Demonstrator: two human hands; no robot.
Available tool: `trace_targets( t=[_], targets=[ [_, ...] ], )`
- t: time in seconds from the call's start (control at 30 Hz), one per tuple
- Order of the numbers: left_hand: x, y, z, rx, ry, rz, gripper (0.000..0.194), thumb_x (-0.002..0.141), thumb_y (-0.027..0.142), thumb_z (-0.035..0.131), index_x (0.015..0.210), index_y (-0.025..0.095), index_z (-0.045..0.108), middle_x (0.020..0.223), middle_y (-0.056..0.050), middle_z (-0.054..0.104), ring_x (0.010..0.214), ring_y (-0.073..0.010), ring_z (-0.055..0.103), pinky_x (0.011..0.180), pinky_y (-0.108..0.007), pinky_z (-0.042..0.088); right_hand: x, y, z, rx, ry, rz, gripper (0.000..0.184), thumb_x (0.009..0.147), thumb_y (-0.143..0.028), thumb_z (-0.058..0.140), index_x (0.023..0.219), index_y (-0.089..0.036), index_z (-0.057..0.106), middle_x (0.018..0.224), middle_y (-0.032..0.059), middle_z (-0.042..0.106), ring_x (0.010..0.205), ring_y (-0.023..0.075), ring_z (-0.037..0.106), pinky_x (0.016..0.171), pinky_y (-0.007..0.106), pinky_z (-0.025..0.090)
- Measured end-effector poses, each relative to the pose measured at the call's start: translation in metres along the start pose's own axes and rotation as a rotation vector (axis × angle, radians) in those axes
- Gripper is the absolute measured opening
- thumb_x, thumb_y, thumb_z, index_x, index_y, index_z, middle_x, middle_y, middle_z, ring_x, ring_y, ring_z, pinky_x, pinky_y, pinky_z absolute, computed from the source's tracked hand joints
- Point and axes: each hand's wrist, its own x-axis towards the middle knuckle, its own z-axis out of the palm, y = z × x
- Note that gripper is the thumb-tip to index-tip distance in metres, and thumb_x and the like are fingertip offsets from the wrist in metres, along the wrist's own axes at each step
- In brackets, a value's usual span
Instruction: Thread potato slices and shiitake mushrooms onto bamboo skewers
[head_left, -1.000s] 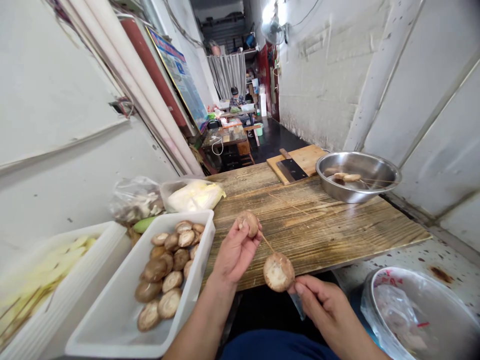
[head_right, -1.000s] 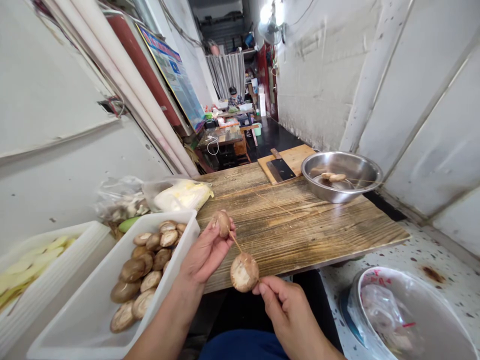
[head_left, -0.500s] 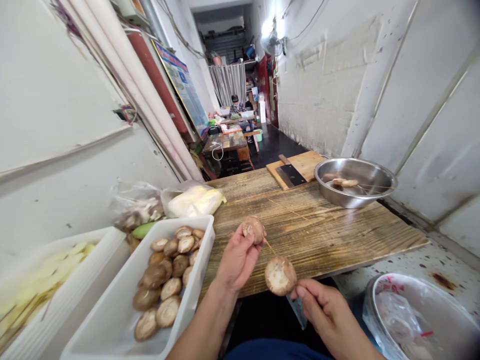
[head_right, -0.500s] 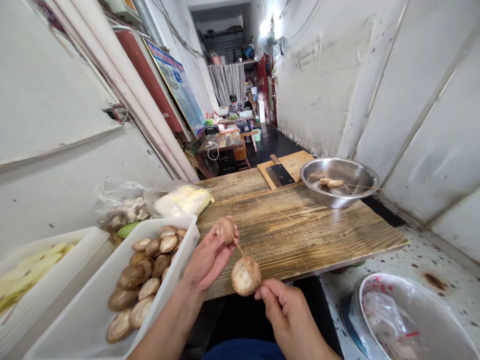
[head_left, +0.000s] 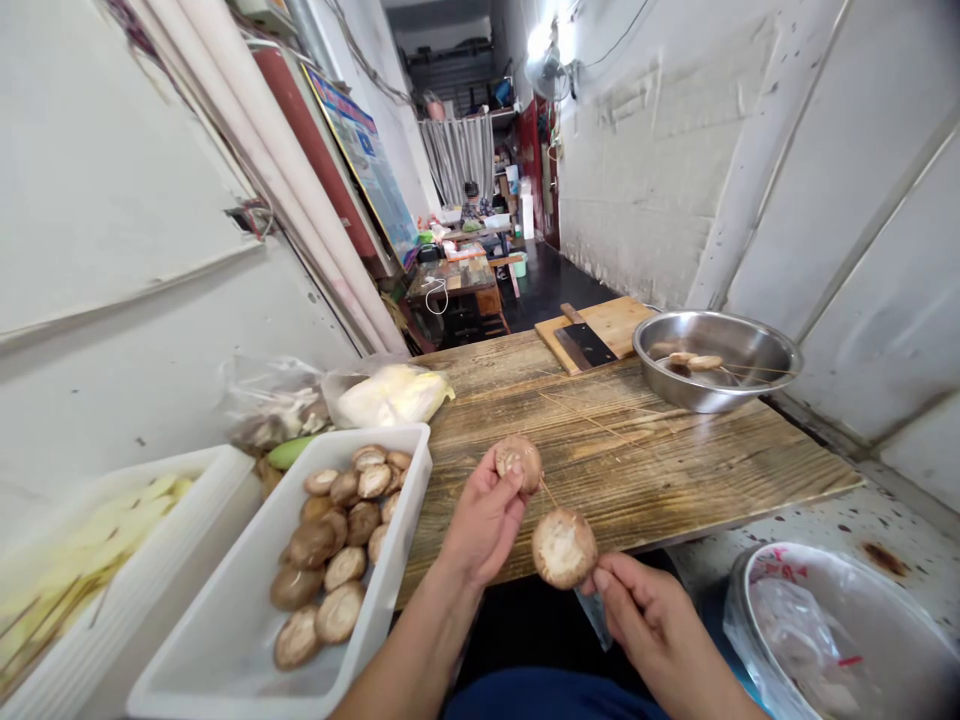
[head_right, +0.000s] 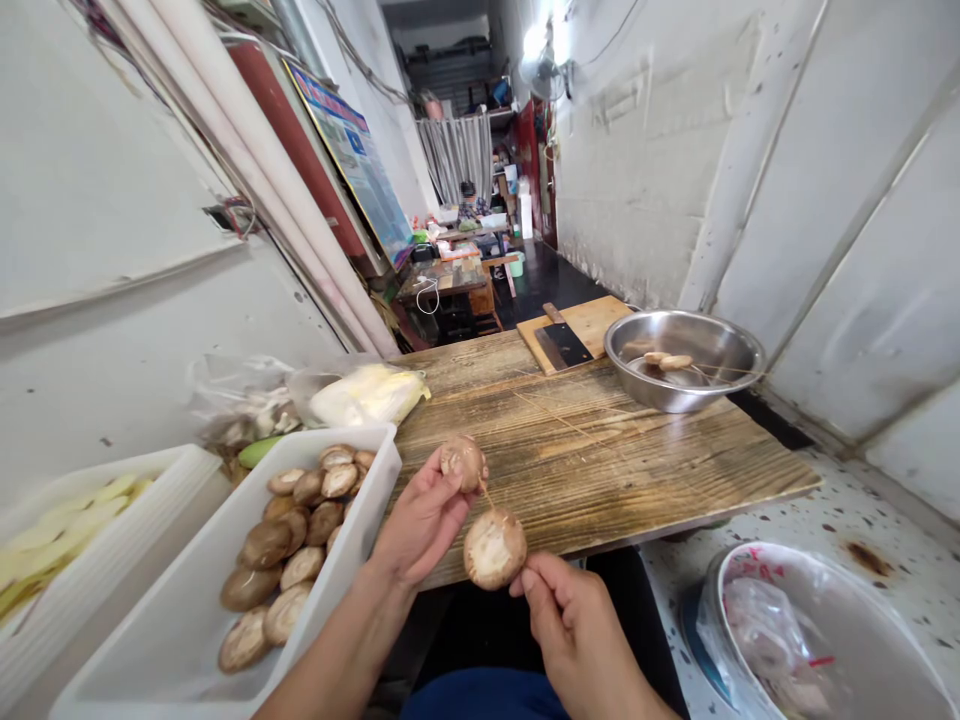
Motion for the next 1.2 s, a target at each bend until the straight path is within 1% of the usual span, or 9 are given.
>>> trace_targets(
  t=[0.13, 0.3, 0.47, 0.6, 0.83, 1.03, 1.13, 1.2],
  targets=[
    [0.0, 0.001, 0.0, 0.014, -0.018, 0.013, 0.016, 0.075, 0.022, 0.067, 0.087, 0.016, 0.06, 0.079, -0.001, 0.054, 0.073, -0.0113, 0.047, 0.071, -0.023, 0.038, 0.0, 0.001, 0.002, 0.018, -0.001, 0.019, 0.038, 0.094, -0.05, 0.036, 0.076, -0.019, 0.05, 0.053, -0.0083, 0.025, 0.044, 0.0081, 0.023, 0.04, 0.021, 0.017],
    [0.0, 0.0, -0.003, 0.019, 0.015, -0.006, 0.024, 0.072, 0.023, 0.07, 0.093, 0.017, 0.06, 0.083, 0.0, 0.056, 0.075, -0.0104, 0.047, 0.073, -0.022, 0.038, 0.004, 0.004, 0.003, 0.011, 0.015, 0.021, 0.04, 0.092, -0.052, 0.037, 0.076, -0.018, 0.051, 0.053, -0.0077, 0.028, 0.046, 0.0085, 0.025, 0.041, 0.021, 0.018],
    [-0.002, -0.002, -0.005, 0.03, 0.047, -0.007, 0.026, 0.071, 0.025, 0.072, 0.093, 0.017, 0.061, 0.082, 0.0, 0.056, 0.073, -0.0097, 0.047, 0.071, -0.022, 0.038, 0.011, 0.011, 0.005, -0.03, 0.039, -0.008, 0.038, 0.093, -0.047, 0.037, 0.075, -0.017, 0.052, 0.055, -0.0066, 0.031, 0.048, 0.0093, 0.027, 0.043, 0.021, 0.022],
    [-0.004, -0.003, -0.004, 0.011, 0.063, -0.033, 0.027, 0.07, 0.027, 0.073, 0.092, 0.017, 0.061, 0.081, 0.001, 0.057, 0.071, -0.0091, 0.047, 0.071, -0.022, 0.038, 0.012, 0.013, 0.009, -0.067, 0.063, -0.056, 0.034, 0.094, -0.042, 0.037, 0.075, -0.018, 0.053, 0.056, -0.0058, 0.033, 0.049, 0.0095, 0.029, 0.043, 0.021, 0.024],
    [-0.008, -0.008, -0.003, -0.013, 0.076, -0.056, 0.027, 0.071, 0.027, 0.072, 0.094, 0.018, 0.06, 0.082, 0.001, 0.058, 0.071, -0.0088, 0.049, 0.069, -0.021, 0.041, 0.016, 0.007, 0.01, -0.127, 0.086, -0.114, 0.032, 0.094, -0.036, 0.038, 0.073, -0.018, 0.053, 0.057, -0.0043, 0.039, 0.049, 0.0098, 0.033, 0.043, 0.02, 0.026],
    [-0.009, -0.008, -0.002, -0.035, 0.107, -0.035, 0.026, 0.071, 0.027, 0.073, 0.091, 0.017, 0.061, 0.08, 0.001, 0.058, 0.073, -0.0087, 0.051, 0.069, -0.019, 0.042, 0.02, 0.004, 0.009, -0.154, 0.087, -0.152, 0.03, 0.095, -0.034, 0.038, 0.072, -0.018, 0.05, 0.057, -0.0053, 0.036, 0.05, 0.0096, 0.033, 0.045, 0.02, 0.027],
    [-0.009, -0.006, 0.0, -0.074, 0.145, -0.029, 0.028, 0.068, 0.028, 0.075, 0.09, 0.017, 0.061, 0.081, 0.001, 0.059, 0.073, -0.0091, 0.052, 0.069, -0.02, 0.044, 0.025, 0.008, 0.008, -0.201, 0.114, -0.212, 0.029, 0.095, -0.031, 0.039, 0.07, -0.019, 0.049, 0.057, -0.0055, 0.035, 0.05, 0.0094, 0.033, 0.047, 0.02, 0.029],
    [-0.01, -0.005, 0.001, -0.138, 0.132, -0.039, 0.034, 0.068, 0.036, 0.074, 0.094, 0.018, 0.061, 0.089, -0.002, 0.062, 0.079, -0.0121, 0.056, 0.074, -0.024, 0.046, 0.029, 0.011, 0.008, -0.245, 0.145, -0.284, 0.028, 0.095, -0.029, 0.039, 0.07, -0.019, 0.049, 0.057, -0.0056, 0.036, 0.05, 0.0091, 0.035, 0.048, 0.021, 0.03]
  ],
)
